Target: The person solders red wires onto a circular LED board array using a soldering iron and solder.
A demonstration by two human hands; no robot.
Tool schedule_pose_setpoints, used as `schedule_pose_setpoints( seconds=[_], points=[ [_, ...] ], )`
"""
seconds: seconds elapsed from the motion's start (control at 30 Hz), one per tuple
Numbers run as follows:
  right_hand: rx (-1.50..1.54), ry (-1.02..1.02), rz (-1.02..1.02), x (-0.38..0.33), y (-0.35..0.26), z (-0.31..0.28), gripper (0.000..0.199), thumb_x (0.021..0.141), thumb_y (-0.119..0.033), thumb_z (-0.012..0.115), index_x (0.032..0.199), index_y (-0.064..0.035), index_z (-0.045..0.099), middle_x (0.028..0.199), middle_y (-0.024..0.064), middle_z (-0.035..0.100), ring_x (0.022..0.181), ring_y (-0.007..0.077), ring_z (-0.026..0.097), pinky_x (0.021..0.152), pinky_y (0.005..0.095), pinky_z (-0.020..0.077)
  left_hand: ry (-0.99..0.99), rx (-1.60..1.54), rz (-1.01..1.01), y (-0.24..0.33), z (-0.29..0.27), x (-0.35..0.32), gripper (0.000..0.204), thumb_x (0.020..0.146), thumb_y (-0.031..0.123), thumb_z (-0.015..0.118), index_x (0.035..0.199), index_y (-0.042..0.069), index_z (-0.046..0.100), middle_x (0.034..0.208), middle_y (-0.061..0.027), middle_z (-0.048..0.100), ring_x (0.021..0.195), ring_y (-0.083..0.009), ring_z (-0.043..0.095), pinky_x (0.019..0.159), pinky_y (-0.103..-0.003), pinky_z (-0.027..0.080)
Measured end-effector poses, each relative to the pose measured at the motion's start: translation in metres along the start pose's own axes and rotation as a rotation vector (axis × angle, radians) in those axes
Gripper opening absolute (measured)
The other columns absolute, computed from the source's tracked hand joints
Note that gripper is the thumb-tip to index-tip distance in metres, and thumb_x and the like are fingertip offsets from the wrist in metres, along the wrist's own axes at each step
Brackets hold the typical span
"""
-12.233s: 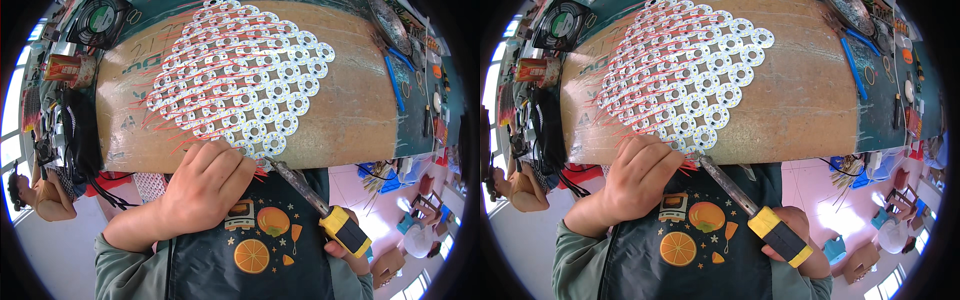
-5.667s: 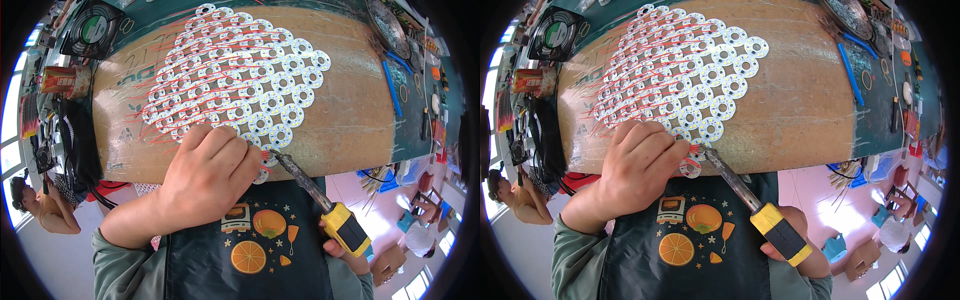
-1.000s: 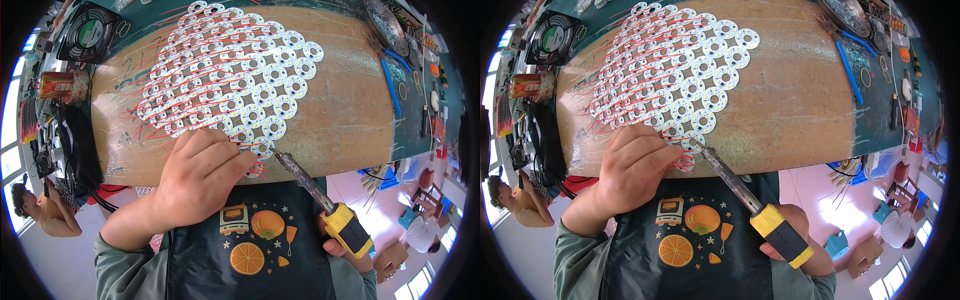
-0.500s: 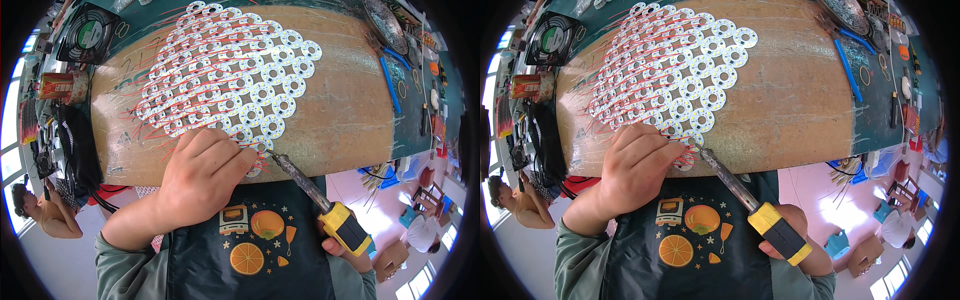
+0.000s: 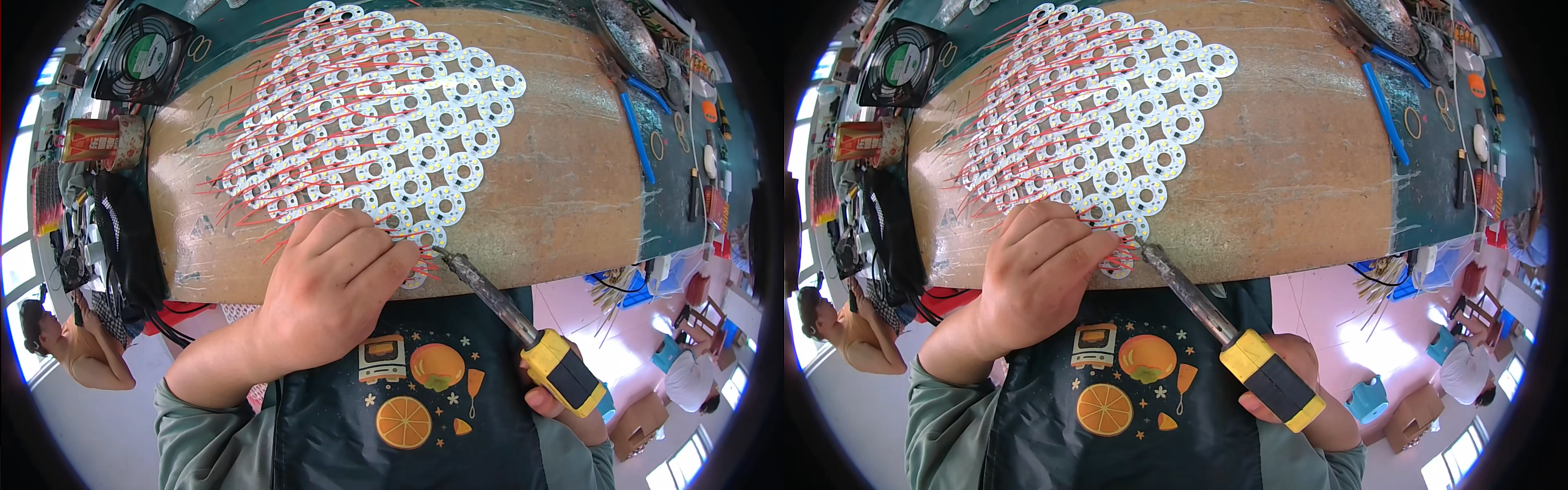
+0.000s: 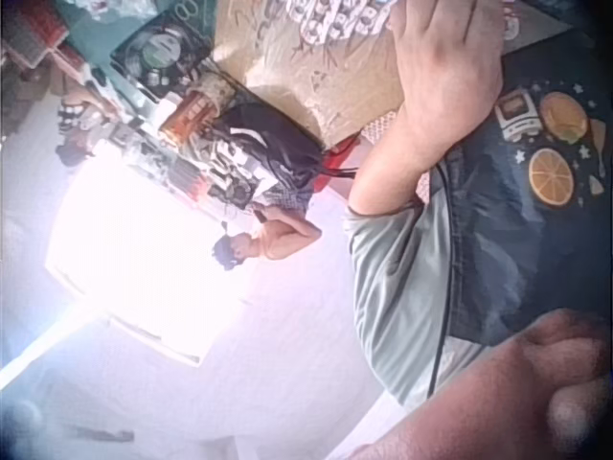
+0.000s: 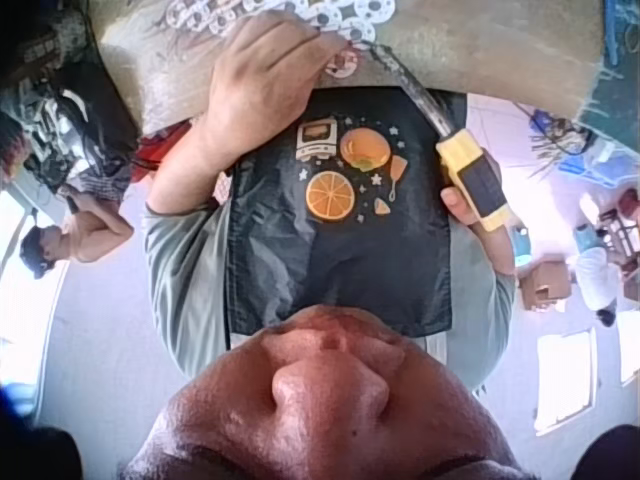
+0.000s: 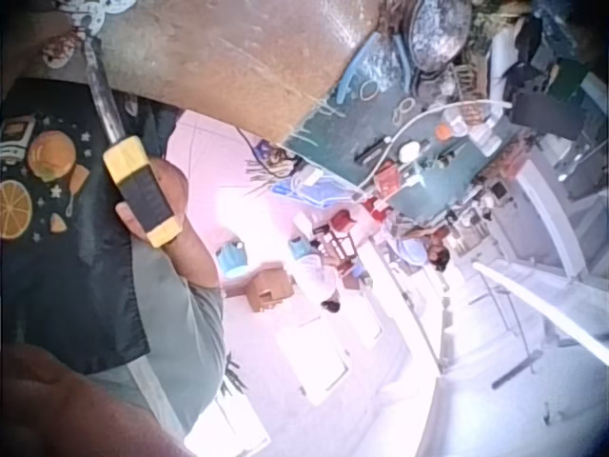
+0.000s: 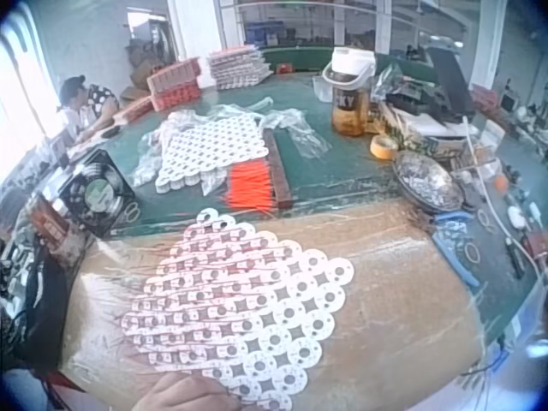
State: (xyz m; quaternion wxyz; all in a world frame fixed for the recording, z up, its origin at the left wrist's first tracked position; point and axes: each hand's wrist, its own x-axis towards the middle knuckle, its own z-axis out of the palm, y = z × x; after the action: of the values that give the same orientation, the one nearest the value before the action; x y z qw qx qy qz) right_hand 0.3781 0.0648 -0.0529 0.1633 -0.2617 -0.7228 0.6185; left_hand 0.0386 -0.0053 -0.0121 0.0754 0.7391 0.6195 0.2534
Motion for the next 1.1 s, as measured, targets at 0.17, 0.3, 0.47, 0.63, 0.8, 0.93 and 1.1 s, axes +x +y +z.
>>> schedule_pose_setpoints(
  seconds=[0.17,0.3,0.47,0.63,0.8,0.93,1.1],
  points=[
    [-0.008,-0.029,-0.054,0.0,0.001,-0.004,0.049,0.078,-0.039,0.081,0.105,-0.001,0.069,0.088,0.0113,0.068,0.07,0.0298,0.066,0.063,0.0364,0.0513,-0.003,-0.001,-0.004,0.0,-0.001,0.0,0.038,0.063,-0.003,0.074,0.1,0.003,0.071,0.089,-0.007,0.064,0.083,-0.0266,0.063,0.071,-0.037,0.051],
    [-0.011,-0.059,0.067,-0.004,-0.003,-0.007,0.051,0.079,-0.042,0.081,0.106,-0.0009,0.069,0.087,0.0102,0.067,0.072,0.0291,0.065,0.064,0.0373,0.0487,-0.004,0.0,-0.004,0.0,-0.001,0.0,0.038,0.063,-0.004,0.074,0.101,0.003,0.071,0.088,-0.0068,0.064,0.083,-0.0264,0.063,0.071,-0.037,0.051],
    [0.169,0.05,0.153,-0.008,-0.004,-0.001,0.051,0.082,-0.045,0.078,0.107,-0.0016,0.069,0.083,0.0074,0.063,0.067,0.0262,0.061,0.061,0.0368,0.046,-0.004,0.002,0.004,0.0,-0.001,0.0,0.039,0.063,-0.004,0.074,0.102,0.002,0.071,0.088,-0.0067,0.064,0.083,-0.0261,0.063,0.071,-0.037,0.05],
    [0.143,-0.017,0.108,0.0,0.0,-0.002,0.041,0.083,-0.044,0.077,0.089,-0.0063,0.063,0.072,0.0047,0.057,0.058,0.0232,0.056,0.054,0.0335,0.0431,-0.004,-0.012,-0.001,-0.001,0.0,-0.001,0.039,0.064,-0.005,0.074,0.102,0.001,0.071,0.088,-0.0072,0.064,0.083,-0.0264,0.063,0.072,-0.037,0.052],
    [0.112,-0.012,0.098,0.009,-0.001,0.001,0.042,0.084,-0.047,0.075,0.086,-0.0073,0.061,0.07,0.0056,0.057,0.057,0.0251,0.057,0.052,0.0339,0.0427,-0.009,-0.019,-0.015,0.001,-0.001,0.0,0.04,0.063,-0.005,0.074,0.102,0.002,0.071,0.088,-0.0074,0.064,0.083,-0.0266,0.063,0.072,-0.037,0.052],
    [-0.034,-0.007,0.088,0.007,-0.003,0.002,0.047,0.085,-0.049,0.073,0.1,-0.0041,0.067,0.08,0.0087,0.064,0.063,0.029,0.062,0.055,0.0372,0.0456,-0.023,-0.023,-0.031,0.002,-0.004,0.002,0.039,0.064,-0.005,0.074,0.102,0.002,0.071,0.088,-0.0073,0.064,0.082,-0.0265,0.063,0.072,-0.037,0.052],
    [-0.052,-0.058,0.081,0.007,-0.001,-0.002,0.051,0.085,-0.047,0.072,0.108,-0.0026,0.068,0.089,0.0109,0.067,0.07,0.0317,0.065,0.06,0.0394,0.0485,-0.031,-0.035,-0.031,0.001,-0.004,0.002,0.037,0.065,-0.003,0.076,0.101,0.002,0.071,0.088,-0.007,0.064,0.082,-0.0264,0.063,0.072,-0.037,0.052]
  ],
)
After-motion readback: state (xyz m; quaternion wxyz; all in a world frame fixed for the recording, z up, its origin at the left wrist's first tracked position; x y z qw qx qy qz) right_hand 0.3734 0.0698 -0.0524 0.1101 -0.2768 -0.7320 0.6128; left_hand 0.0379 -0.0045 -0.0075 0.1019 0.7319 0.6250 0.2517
